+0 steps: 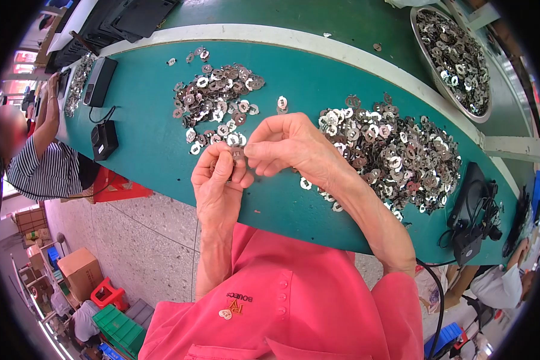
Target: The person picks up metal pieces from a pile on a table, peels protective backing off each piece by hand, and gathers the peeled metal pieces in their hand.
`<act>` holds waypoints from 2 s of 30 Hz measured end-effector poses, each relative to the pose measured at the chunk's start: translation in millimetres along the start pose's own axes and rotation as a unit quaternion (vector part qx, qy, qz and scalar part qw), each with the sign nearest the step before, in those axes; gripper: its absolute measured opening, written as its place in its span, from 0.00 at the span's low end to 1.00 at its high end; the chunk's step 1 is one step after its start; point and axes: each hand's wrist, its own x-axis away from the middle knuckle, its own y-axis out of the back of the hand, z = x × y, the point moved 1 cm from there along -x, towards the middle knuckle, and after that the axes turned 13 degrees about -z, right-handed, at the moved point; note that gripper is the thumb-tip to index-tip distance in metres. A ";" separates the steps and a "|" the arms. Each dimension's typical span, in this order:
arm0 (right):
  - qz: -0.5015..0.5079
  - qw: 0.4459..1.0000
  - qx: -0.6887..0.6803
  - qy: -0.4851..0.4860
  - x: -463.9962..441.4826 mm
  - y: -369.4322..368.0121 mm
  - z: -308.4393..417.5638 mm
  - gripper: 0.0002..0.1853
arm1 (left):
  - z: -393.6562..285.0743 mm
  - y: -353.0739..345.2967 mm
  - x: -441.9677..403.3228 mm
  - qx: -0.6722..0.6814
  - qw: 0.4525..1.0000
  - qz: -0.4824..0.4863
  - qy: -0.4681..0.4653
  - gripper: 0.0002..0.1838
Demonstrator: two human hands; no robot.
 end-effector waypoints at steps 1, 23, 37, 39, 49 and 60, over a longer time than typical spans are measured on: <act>-0.012 1.000 0.000 0.007 0.3 0.0 0.5 0.09 | 1.1 -0.2 0.7 -0.001 1.000 0.001 -0.005 0.06; -0.024 0.956 0.154 0.247 16.4 -17.3 14.9 0.07 | -4.3 -1.8 1.4 0.008 0.999 -0.022 0.030 0.08; -0.124 0.832 0.419 0.343 7.8 3.4 12.7 0.09 | -5.5 6.2 1.1 0.074 0.997 0.013 0.026 0.12; -0.124 0.792 0.476 0.362 9.1 4.0 9.5 0.10 | -7.9 9.1 1.2 0.073 0.997 0.011 0.034 0.12; -0.108 0.832 0.439 0.320 4.9 2.1 4.0 0.08 | -9.2 10.5 2.4 0.040 0.998 0.028 0.032 0.05; -0.123 0.772 0.474 0.405 5.9 -1.3 0.7 0.09 | -7.1 6.6 2.8 0.022 1.000 0.006 0.017 0.08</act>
